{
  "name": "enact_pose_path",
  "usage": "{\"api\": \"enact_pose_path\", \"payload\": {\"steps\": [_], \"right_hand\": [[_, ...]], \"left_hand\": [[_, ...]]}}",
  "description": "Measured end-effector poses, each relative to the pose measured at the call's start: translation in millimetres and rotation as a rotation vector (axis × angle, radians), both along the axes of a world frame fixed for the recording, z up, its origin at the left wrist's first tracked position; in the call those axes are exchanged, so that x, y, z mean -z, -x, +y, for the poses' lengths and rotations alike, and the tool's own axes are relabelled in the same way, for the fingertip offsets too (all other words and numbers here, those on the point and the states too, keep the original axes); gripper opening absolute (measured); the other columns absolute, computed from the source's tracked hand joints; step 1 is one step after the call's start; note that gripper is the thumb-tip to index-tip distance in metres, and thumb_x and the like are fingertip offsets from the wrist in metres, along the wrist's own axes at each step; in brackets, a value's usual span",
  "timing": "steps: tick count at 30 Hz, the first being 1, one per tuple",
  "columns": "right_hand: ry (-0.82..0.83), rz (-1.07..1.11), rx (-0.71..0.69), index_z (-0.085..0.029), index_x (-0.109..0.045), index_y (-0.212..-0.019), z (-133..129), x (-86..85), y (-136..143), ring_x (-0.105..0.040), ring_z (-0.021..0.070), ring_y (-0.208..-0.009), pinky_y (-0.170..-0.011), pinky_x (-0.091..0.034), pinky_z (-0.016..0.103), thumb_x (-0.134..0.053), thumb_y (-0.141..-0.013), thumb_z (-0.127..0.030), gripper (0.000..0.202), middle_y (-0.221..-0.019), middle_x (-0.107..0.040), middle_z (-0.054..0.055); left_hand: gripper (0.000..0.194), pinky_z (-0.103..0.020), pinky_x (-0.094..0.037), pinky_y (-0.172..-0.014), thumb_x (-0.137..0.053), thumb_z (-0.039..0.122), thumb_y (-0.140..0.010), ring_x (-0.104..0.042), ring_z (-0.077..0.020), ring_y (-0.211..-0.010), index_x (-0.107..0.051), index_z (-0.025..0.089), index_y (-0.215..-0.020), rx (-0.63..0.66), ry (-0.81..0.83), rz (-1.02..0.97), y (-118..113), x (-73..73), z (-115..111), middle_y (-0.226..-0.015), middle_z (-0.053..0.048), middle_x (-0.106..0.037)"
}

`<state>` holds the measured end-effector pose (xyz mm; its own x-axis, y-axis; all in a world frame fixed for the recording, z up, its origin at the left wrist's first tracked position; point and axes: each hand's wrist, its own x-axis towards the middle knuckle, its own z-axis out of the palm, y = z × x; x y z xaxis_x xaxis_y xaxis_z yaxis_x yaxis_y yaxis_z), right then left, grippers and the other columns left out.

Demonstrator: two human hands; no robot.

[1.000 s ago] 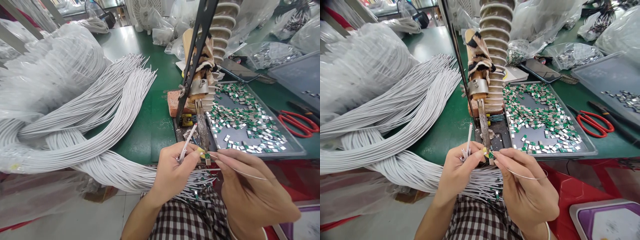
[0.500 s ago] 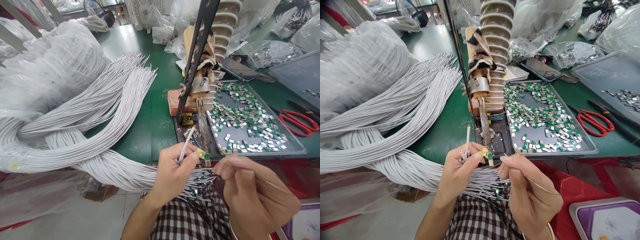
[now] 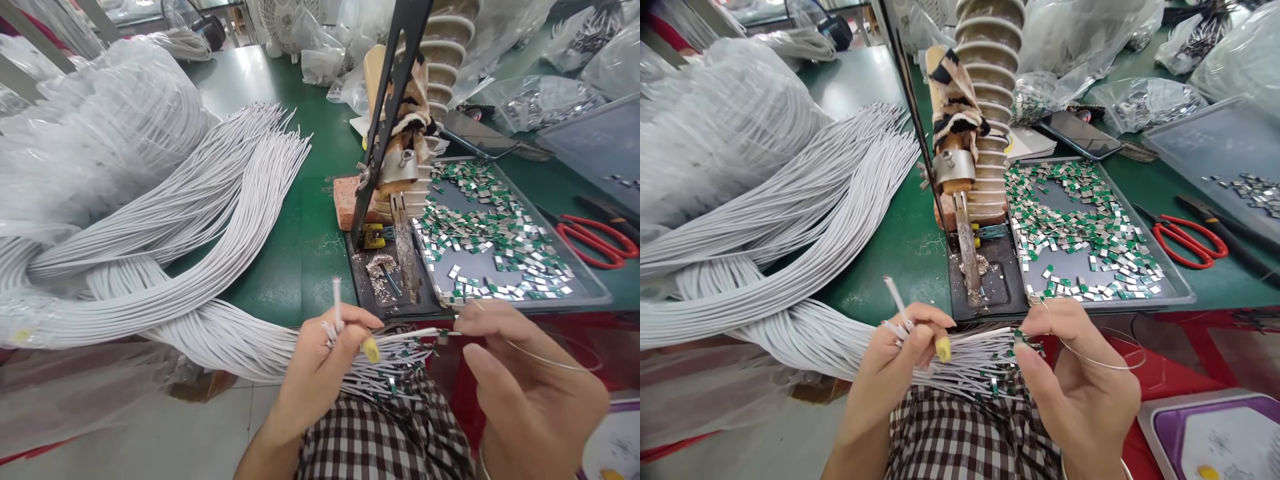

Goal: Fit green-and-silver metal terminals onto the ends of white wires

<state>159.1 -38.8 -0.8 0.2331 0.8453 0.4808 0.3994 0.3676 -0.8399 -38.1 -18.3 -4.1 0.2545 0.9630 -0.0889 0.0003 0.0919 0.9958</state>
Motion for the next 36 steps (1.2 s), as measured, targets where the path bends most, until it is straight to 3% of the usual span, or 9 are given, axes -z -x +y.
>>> {"api": "enact_pose_path", "payload": {"steps": [3,6,10,13,17,22,29,34,36], "right_hand": [[0.002,-0.225,-0.137,-0.025,-0.070,-0.094,3.4,-6.5,2.9,-0.065,0.0175,-0.081,-0.074,-0.055,0.032,-0.075,-0.084,-0.018,0.013,-0.083,-0.070,0.001],[0.020,-0.280,-0.309,-0.023,-0.071,-0.096,3.5,-10.6,13.3,-0.065,0.0156,-0.077,-0.068,-0.056,0.029,-0.070,-0.088,-0.014,0.012,-0.083,-0.073,0.001],[0.045,-0.198,-0.273,-0.024,-0.072,-0.090,0.3,-9.7,18.4,-0.065,0.0127,-0.071,-0.064,-0.055,0.025,-0.069,-0.090,-0.013,0.011,-0.077,-0.073,-0.002],[0.089,-0.153,-0.247,-0.026,-0.073,-0.090,-1.4,-9.1,14.7,-0.068,0.0125,-0.071,-0.065,-0.056,0.023,-0.071,-0.090,-0.015,0.011,-0.078,-0.075,-0.003],[0.167,-0.049,-0.369,-0.029,-0.076,-0.099,-1.1,-9.4,8.8,-0.071,0.0141,-0.072,-0.063,-0.057,0.023,-0.063,-0.093,-0.012,0.022,-0.080,-0.077,-0.002],[0.201,0.010,-0.361,-0.031,-0.078,-0.103,-1.2,-10.0,8.0,-0.071,0.0142,-0.071,-0.059,-0.057,0.022,-0.064,-0.092,-0.014,0.025,-0.081,-0.078,-0.001],[0.311,0.103,-0.370,-0.024,-0.078,-0.086,-0.3,-10.8,9.8,-0.067,0.0129,-0.060,-0.054,-0.053,0.021,-0.064,-0.091,-0.018,0.016,-0.069,-0.072,0.000],[0.435,-0.148,-0.423,-0.021,-0.066,-0.071,4.0,-15.9,0.0,-0.057,0.0097,-0.055,-0.051,-0.046,0.020,-0.053,-0.099,-0.027,0.031,-0.063,-0.064,-0.002],[0.370,-0.296,-0.392,-0.022,-0.065,-0.073,11.7,-12.5,-12.8,-0.058,0.0106,-0.055,-0.052,-0.046,0.022,-0.051,-0.099,-0.029,0.031,-0.064,-0.065,-0.002]], "left_hand": [[0.018,-0.025,-0.047,-0.067,-0.060,0.029,-0.100,-0.060,-0.0150,-0.068,-0.069,0.020,-0.113,0.180,-0.037,0.139,-4.9,-3.5,-5.7,-0.078,0.000,-0.069],[0.019,-0.025,-0.048,-0.082,-0.058,0.020,-0.100,-0.067,-0.0172,-0.090,-0.066,0.023,-0.117,0.244,-0.061,0.192,-12.6,-6.3,-8.8,-0.099,-0.002,-0.073],[0.018,-0.025,-0.046,-0.074,-0.072,0.024,-0.093,-0.064,-0.0162,-0.080,-0.068,0.022,-0.110,0.215,-0.106,0.217,-13.1,-4.3,-10.2,-0.092,-0.001,-0.071],[0.007,-0.024,-0.041,-0.067,-0.067,0.026,-0.097,-0.057,-0.0141,-0.071,-0.071,0.020,-0.095,0.139,-0.233,0.181,-10.3,-2.1,-10.0,-0.080,0.000,-0.065],[0.026,-0.026,-0.038,-0.061,-0.060,0.034,-0.101,-0.053,-0.0137,-0.064,-0.069,0.018,-0.083,0.038,-0.273,0.148,-11.7,-1.7,-8.9,-0.074,-0.001,-0.063],[0.029,-0.027,-0.038,-0.059,-0.061,0.036,-0.101,-0.050,-0.0134,-0.061,-0.067,0.018,-0.078,-0.010,-0.280,0.165,-15.5,-3.1,-9.0,-0.071,-0.001,-0.062],[0.019,-0.025,-0.040,-0.060,-0.069,0.028,-0.096,-0.054,-0.0142,-0.063,-0.070,0.018,-0.080,-0.033,-0.330,0.144,-16.6,0.7,-4.7,-0.071,-0.001,-0.063],[0.018,-0.024,-0.041,-0.060,-0.071,0.026,-0.094,-0.055,-0.0143,-0.064,-0.072,0.018,-0.079,-0.021,-0.373,0.154,-16.0,3.1,-2.9,-0.070,-0.001,-0.063],[0.020,-0.025,-0.042,-0.060,-0.070,0.028,-0.095,-0.056,-0.0146,-0.064,-0.073,0.018,-0.078,-0.016,-0.360,0.141,-15.2,2.4,-3.9,-0.069,-0.001,-0.063]]}}
